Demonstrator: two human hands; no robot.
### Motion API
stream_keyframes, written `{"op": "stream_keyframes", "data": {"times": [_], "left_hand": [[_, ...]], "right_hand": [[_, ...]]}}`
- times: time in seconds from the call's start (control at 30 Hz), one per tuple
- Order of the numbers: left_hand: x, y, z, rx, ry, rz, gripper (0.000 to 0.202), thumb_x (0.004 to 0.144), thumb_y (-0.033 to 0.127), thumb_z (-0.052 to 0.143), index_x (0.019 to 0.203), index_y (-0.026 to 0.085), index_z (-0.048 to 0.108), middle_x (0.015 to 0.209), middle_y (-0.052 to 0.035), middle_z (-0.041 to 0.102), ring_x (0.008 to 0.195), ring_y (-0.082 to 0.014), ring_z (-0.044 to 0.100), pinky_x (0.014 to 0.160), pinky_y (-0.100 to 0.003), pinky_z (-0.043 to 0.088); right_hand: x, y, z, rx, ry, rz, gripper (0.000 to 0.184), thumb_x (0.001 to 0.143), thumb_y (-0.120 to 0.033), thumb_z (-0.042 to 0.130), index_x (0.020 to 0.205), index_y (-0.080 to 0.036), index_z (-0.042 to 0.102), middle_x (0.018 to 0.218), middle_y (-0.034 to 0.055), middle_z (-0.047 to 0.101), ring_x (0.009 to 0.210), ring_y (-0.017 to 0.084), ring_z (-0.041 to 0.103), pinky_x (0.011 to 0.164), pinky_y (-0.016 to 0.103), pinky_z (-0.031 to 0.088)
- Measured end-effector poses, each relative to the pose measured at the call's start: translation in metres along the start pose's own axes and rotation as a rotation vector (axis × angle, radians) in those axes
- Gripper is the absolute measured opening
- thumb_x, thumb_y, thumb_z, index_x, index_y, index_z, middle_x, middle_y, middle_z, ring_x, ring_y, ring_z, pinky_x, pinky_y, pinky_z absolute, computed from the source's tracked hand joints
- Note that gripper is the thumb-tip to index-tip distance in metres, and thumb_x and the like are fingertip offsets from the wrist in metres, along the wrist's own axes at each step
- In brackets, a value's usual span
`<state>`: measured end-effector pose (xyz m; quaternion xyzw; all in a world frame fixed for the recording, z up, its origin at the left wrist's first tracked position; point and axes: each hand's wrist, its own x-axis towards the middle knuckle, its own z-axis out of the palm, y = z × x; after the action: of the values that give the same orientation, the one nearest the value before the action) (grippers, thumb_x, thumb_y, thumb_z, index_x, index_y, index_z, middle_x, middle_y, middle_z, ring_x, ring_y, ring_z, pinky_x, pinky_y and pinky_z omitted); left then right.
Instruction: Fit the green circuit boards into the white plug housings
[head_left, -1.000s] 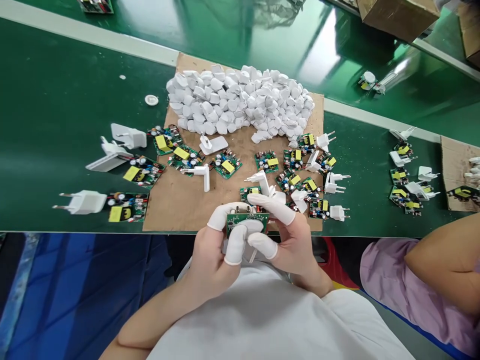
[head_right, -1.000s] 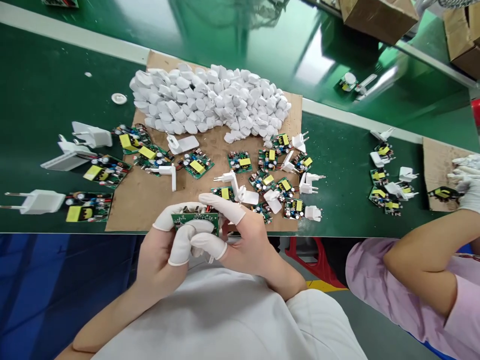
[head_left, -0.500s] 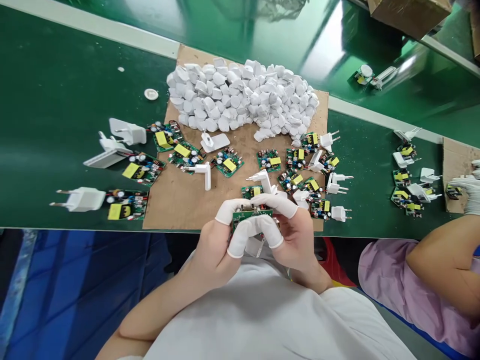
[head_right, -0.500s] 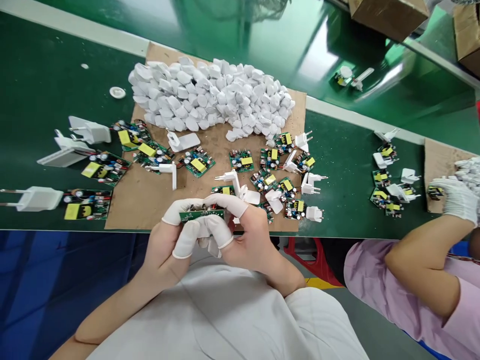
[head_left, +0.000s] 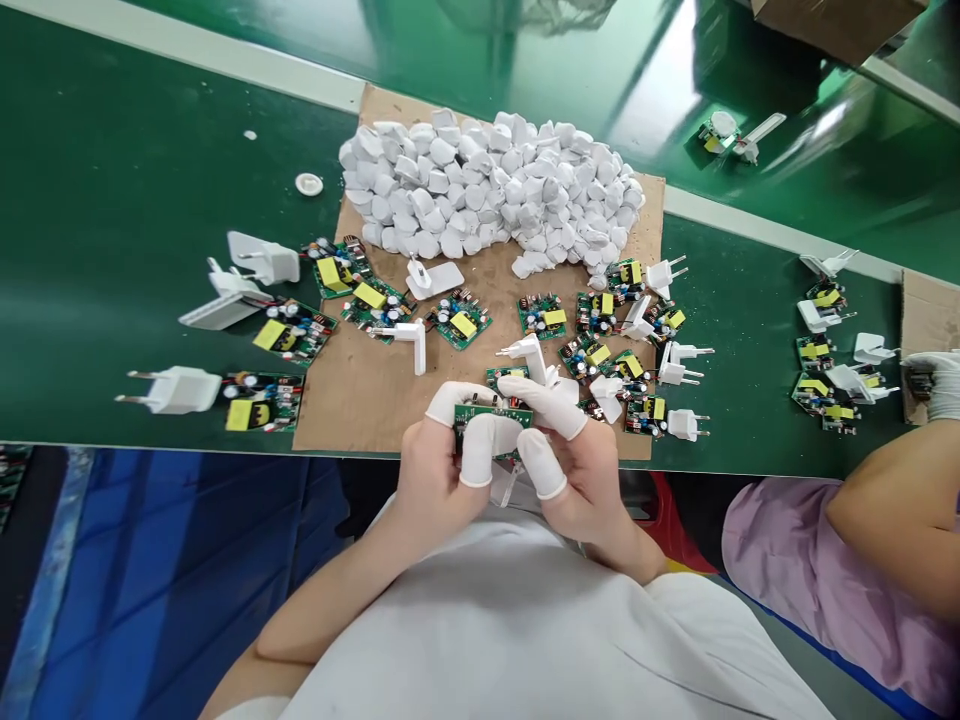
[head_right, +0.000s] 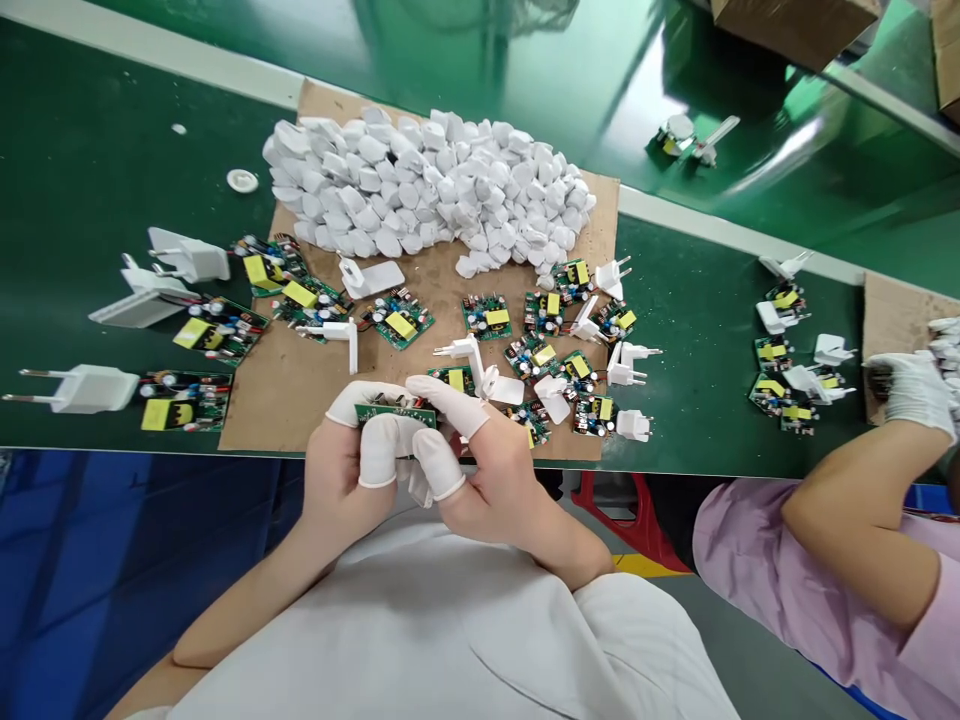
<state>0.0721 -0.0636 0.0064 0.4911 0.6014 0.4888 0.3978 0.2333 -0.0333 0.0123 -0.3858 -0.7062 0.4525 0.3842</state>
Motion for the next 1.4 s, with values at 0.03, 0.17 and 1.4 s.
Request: {"op": "stream_keyframes", "data": {"times": [0.03, 0.17, 1.4], "left_hand": [[0.0, -0.001, 0.001, -0.02, -0.004, -0.019, 0.021, 0.108, 0.044, 0.059, 0.102, 0.025, 0.064, 0.064, 0.0045, 0.068, 0.048, -0.0138, 0.056, 0.05, -0.025, 0.045], [0.0, -0.006, -0.001, -0.196, -0.117, -0.086, 0.038, 0.112, 0.059, 0.053, 0.107, 0.023, 0.066, 0.062, 0.0053, 0.063, 0.047, -0.0134, 0.051, 0.047, -0.024, 0.044], [-0.017, -0.001, -0.007, -0.513, -0.206, -0.359, 0.062, 0.105, 0.066, 0.065, 0.152, 0.026, 0.065, 0.103, -0.0083, 0.08, 0.073, -0.0182, 0.068, 0.061, -0.028, 0.058]], "right_hand": [[0.0, 0.001, 0.002, -0.003, 0.011, 0.025, 0.039, 0.114, -0.04, 0.058, 0.149, -0.024, 0.069, 0.108, 0.0084, 0.085, 0.087, 0.022, 0.08, 0.082, 0.034, 0.069], [0.005, 0.002, 0.006, -0.018, 0.077, 0.099, 0.031, 0.108, -0.035, 0.068, 0.133, -0.021, 0.078, 0.104, 0.0084, 0.086, 0.091, 0.023, 0.082, 0.079, 0.032, 0.07], [0.004, -0.002, 0.003, 0.239, -0.151, 0.257, 0.056, 0.104, -0.047, 0.075, 0.155, -0.027, 0.066, 0.122, 0.0079, 0.083, 0.094, 0.025, 0.081, 0.085, 0.039, 0.074]]}}
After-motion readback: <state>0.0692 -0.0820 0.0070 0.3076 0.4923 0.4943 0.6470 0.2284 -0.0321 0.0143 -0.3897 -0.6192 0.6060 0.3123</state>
